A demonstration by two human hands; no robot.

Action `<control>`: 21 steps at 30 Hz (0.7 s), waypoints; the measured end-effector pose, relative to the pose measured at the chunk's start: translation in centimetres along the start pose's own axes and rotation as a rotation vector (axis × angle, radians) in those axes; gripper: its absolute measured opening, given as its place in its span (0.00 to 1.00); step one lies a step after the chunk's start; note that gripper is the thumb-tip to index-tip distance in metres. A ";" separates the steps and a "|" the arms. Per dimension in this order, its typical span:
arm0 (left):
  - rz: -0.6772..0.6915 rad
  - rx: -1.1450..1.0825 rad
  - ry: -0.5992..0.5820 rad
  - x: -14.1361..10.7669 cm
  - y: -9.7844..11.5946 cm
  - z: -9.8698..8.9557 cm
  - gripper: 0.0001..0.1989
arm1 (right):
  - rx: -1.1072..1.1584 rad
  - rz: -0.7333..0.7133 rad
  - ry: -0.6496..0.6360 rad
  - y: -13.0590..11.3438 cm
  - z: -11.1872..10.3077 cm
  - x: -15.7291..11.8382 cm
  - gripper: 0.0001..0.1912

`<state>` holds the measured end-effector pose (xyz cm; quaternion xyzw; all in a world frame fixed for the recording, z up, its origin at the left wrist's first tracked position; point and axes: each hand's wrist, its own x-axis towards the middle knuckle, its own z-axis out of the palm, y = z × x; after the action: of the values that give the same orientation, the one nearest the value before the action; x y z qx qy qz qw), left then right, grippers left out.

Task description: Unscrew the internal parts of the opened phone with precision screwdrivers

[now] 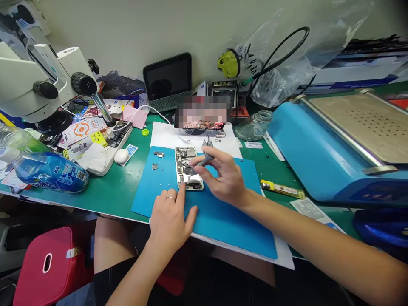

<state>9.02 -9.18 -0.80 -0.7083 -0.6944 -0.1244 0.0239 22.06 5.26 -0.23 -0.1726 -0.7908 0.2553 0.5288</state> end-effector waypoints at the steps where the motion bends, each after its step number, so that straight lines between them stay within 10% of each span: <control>1: -0.002 -0.002 -0.001 0.0 0.0 0.0 0.28 | 0.025 -0.026 0.010 -0.2 0.5 0.0 0.26; 21: 0.019 -0.056 0.017 -0.1 -0.2 0.0 0.26 | 0.135 -0.051 -0.018 0.7 1.2 -1.2 0.30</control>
<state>8.79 -9.24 -0.83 -0.7143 -0.6836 -0.1494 0.0110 21.43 4.88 -1.91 -0.1140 -0.7808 0.2961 0.5383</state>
